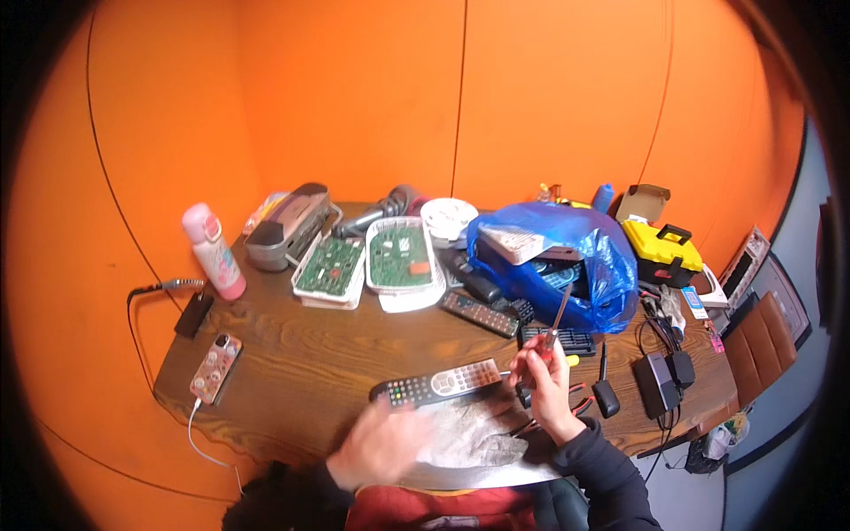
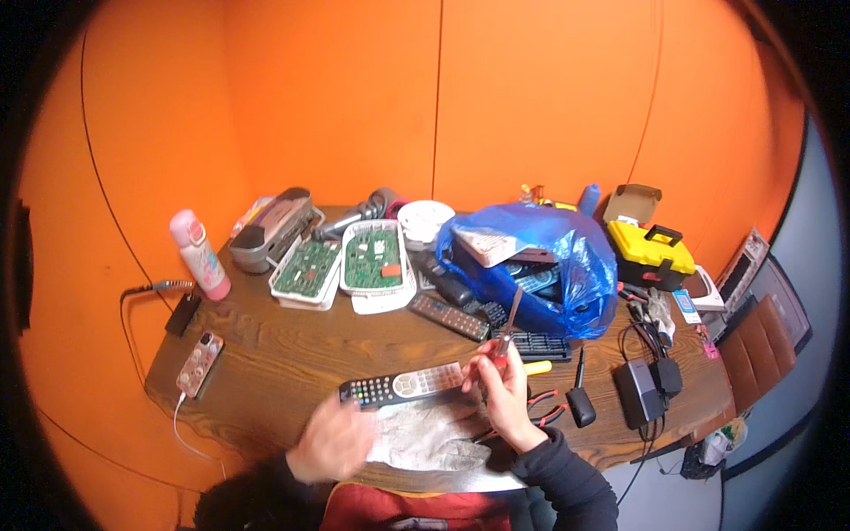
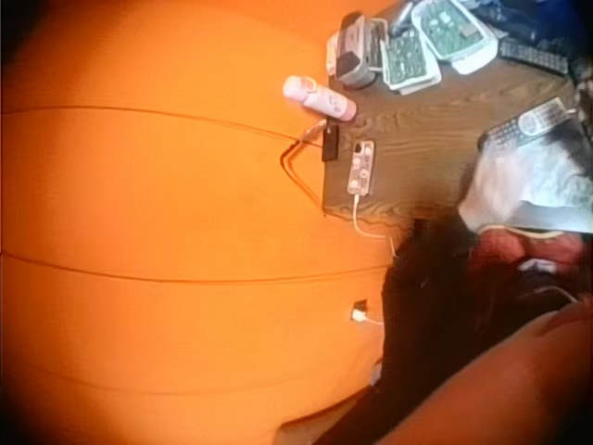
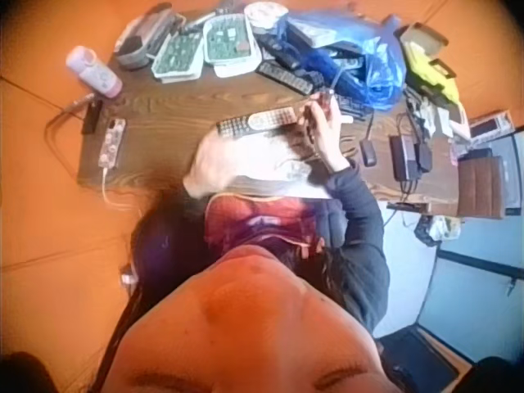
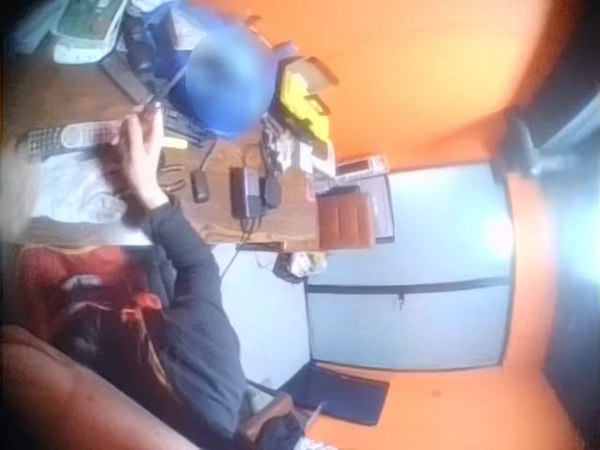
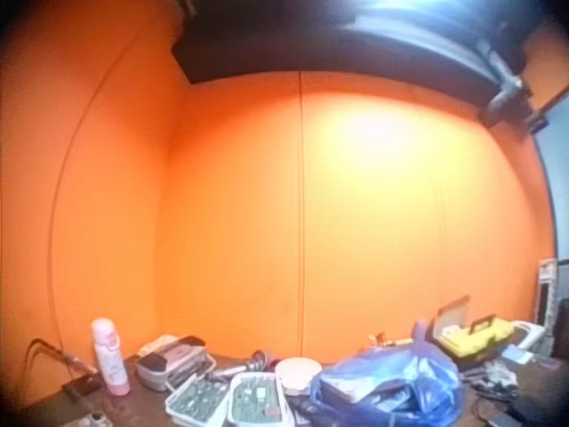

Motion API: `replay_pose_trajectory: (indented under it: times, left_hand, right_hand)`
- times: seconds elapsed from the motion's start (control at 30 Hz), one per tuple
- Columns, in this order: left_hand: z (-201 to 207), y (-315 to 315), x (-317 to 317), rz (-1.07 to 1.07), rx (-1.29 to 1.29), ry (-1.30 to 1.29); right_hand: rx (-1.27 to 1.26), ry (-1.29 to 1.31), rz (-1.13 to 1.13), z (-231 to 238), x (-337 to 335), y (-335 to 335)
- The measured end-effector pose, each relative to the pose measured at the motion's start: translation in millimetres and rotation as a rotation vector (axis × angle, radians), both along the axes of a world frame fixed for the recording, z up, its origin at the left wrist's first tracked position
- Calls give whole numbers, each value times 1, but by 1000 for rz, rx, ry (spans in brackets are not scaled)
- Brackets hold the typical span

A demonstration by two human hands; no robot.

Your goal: The person disassembles a remote control using a screwdriver, removes the battery cover, and separates the casing to access the internal circuit board. They inspect the components, reassemble the remote, and place it on the table.

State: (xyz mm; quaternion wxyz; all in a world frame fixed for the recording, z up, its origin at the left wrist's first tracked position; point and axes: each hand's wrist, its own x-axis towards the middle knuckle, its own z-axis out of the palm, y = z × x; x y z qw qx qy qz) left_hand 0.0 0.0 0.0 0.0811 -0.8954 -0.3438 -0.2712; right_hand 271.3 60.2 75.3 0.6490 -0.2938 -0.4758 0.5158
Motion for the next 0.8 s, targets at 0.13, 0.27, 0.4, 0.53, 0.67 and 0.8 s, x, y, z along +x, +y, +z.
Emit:
replay_pose_trajectory:
  times: [0.13,0.27,0.4,0.53,0.67,0.8]
  left_hand:
    - [52,73,8,14,-322,-143]
    - [53,89,20,0,-570,-175]
    - [46,90,20,-70,-453,-212]
    - [38,98,9,-46,-454,-218]
    - [43,119,-23,91,-321,-176]
    - [47,128,-37,237,-445,-157]
  right_hand:
    - [-67,15,-68,-16,1,9]
    - [-97,24,-40,-23,11,9]
    - [-156,52,-59,-22,17,11]
    - [-152,77,-95,-17,21,12]
    - [-135,90,-113,-12,22,10]
    - [-109,92,-104,-11,22,9]
